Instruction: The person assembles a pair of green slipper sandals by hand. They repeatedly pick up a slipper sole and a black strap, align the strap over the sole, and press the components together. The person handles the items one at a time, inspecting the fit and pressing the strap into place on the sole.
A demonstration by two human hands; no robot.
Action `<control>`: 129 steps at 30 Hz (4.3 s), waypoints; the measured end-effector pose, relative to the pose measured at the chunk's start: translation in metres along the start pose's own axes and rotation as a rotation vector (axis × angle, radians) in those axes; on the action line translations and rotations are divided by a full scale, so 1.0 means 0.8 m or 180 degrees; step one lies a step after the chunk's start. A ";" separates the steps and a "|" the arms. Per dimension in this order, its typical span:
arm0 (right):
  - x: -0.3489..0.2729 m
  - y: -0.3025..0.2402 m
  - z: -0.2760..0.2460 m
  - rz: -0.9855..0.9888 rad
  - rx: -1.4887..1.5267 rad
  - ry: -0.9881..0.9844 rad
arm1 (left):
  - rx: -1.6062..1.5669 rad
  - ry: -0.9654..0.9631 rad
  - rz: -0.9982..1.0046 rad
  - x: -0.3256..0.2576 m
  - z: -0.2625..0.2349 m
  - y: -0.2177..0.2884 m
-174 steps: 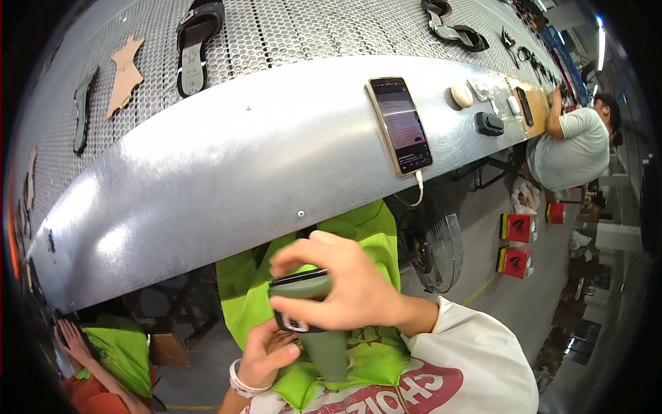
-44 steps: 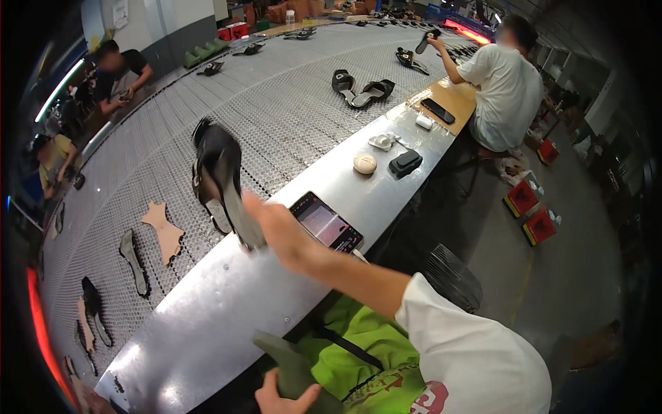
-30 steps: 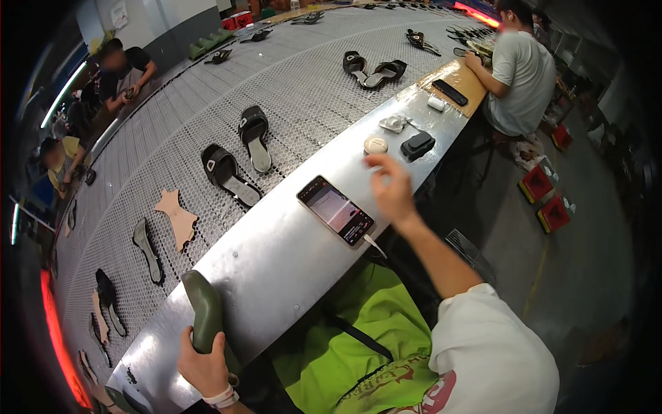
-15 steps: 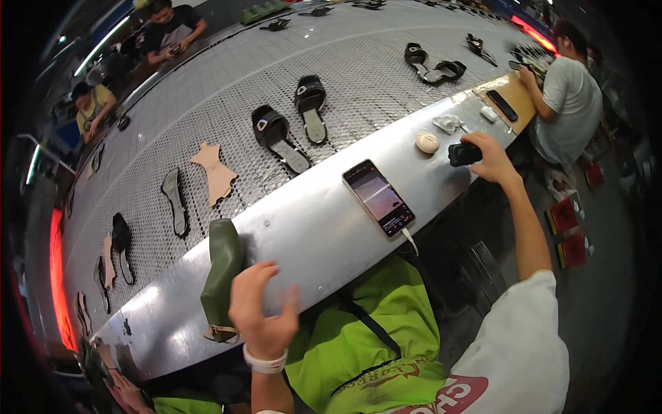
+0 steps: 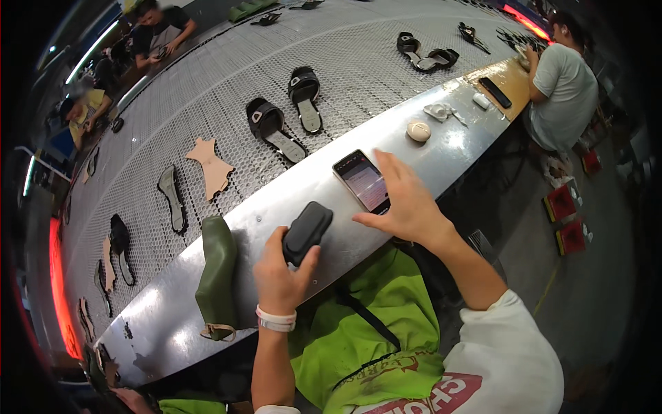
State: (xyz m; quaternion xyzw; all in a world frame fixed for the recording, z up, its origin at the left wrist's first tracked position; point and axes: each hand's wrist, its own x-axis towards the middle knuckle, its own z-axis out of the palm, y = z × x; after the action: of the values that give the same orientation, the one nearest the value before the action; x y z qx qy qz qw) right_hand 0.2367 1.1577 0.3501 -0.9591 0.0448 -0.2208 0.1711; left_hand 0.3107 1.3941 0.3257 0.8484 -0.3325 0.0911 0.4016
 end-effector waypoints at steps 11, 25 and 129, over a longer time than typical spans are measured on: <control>-0.008 -0.002 0.031 0.1407 0.0387 -0.0272 | 0.0198 -0.0145 -0.0190 0.024 0.046 -0.049; -0.001 -0.022 0.067 0.1181 0.0146 0.0532 | -0.1039 -0.0651 -0.0362 0.103 0.116 -0.032; 0.332 -0.122 0.190 -0.0011 0.0360 -0.1033 | 0.0186 0.1771 -0.0985 -0.199 -0.212 -0.190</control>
State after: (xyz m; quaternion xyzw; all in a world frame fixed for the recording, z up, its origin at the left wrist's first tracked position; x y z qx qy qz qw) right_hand 0.5430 1.2536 0.3641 -0.9711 0.0024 -0.0655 0.2295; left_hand 0.3051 1.6676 0.2765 0.8426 -0.0742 0.2670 0.4617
